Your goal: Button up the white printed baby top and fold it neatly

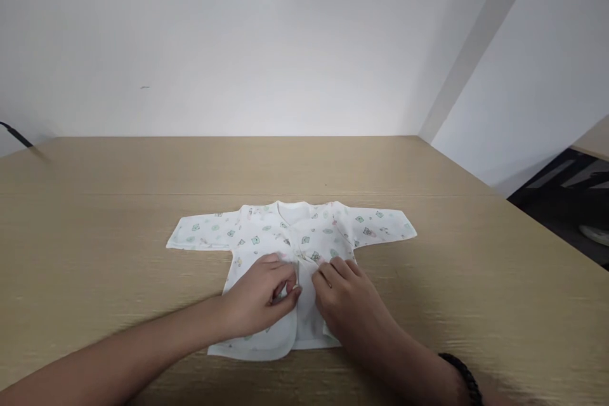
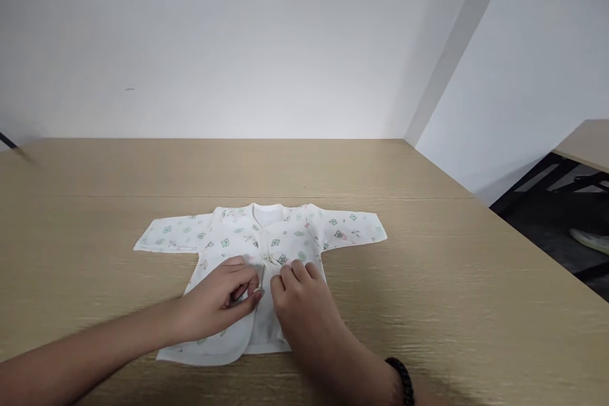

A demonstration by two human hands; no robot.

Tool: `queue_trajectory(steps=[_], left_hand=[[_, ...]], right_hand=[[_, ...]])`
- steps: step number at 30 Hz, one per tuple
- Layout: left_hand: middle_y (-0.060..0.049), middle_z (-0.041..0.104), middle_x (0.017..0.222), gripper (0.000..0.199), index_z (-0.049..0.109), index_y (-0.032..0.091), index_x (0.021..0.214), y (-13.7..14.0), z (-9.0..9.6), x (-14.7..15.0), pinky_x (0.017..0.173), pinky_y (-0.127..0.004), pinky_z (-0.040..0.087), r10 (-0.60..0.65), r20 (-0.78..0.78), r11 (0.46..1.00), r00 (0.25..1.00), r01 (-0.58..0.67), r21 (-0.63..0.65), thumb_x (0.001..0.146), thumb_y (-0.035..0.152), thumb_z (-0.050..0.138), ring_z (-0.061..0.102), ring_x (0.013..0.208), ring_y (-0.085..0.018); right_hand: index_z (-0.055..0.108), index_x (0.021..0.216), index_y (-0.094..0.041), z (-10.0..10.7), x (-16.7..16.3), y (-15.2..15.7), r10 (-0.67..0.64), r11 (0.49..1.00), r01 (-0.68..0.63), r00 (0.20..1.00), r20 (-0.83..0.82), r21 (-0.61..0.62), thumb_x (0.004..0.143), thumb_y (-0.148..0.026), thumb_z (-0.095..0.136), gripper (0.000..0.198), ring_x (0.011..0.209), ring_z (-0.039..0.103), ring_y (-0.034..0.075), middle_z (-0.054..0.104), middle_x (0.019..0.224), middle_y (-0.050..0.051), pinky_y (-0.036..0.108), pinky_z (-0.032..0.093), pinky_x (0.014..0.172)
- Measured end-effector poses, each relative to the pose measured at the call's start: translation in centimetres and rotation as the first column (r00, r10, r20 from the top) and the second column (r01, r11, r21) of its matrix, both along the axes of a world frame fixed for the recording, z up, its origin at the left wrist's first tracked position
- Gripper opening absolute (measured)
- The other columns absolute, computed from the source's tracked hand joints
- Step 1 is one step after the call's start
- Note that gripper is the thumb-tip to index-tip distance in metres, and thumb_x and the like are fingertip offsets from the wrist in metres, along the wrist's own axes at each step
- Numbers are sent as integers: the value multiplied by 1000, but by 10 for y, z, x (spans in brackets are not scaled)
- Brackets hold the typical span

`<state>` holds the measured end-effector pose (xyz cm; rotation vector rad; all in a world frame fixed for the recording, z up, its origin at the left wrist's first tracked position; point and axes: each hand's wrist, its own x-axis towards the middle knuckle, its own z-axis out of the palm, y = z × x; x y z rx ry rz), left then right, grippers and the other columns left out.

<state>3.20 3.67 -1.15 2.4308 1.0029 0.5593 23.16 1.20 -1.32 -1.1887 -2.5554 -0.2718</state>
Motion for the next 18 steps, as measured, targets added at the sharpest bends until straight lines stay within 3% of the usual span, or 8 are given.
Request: queue_trajectory(steps=[4, 6, 8, 10, 13, 18], left_hand=[[1, 48, 65, 18, 38, 20, 70, 0, 2, -1, 70, -31, 37, -25, 29, 1000, 999, 25, -11, 84, 14, 47, 45, 70, -17], [1, 48, 68, 16, 38, 20, 71, 0, 4, -1, 71, -31, 37, -31, 46, 999, 998, 31, -19, 84, 13, 45, 44, 71, -17], [1, 48, 69, 18, 37, 20, 71, 0, 6, -1, 71, -31, 36, -28, 54, 999, 998, 30, -31, 86, 13, 43, 43, 71, -17], [1, 46, 70, 19, 35, 20, 71, 0, 6, -1, 72, -31, 36, -27, 56, 999, 998, 29, -45, 88, 14, 42, 42, 71, -17], [1, 46, 70, 21, 36, 20, 71, 0, 6, -1, 73, -32, 36, -27, 61, 998, 998, 30, -57, 90, 17, 42, 42, 72, -17], [-1, 47, 73, 20, 39, 20, 74, 0, 5, -2, 74, -32, 37, -32, 73, 997, 997, 38, -73, 94, 21, 40, 43, 74, -18]], right_hand=[[55, 79, -19, 5, -3, 0, -90, 973, 10, 937, -338, -229, 84, -7, 53, 13, 80, 56, 20, 62, 82, 4, 32, 43, 73], [54, 84, -19, 6, -6, -1, -182, 927, -21, 848, -497, -375, 87, -11, 50, 10, 73, 55, 16, 61, 80, 1, 27, 43, 67], [53, 85, -20, 4, -8, -2, -243, 874, -67, 796, -554, -480, 90, -14, 48, 9, 65, 53, 14, 60, 76, -1, 25, 40, 60], [53, 83, -19, 0, -10, -2, -242, 845, -102, 802, -546, -525, 91, -16, 47, 10, 65, 52, 14, 59, 74, -1, 25, 39, 60], [54, 82, -19, -4, -10, -1, -216, 839, -126, 815, -537, -529, 87, -14, 50, 8, 72, 54, 15, 60, 78, 1, 26, 39, 66], [58, 78, -19, -4, -9, 2, -240, 812, -176, 770, -592, -557, 89, -17, 51, 13, 66, 52, 13, 59, 71, -1, 24, 37, 61]])
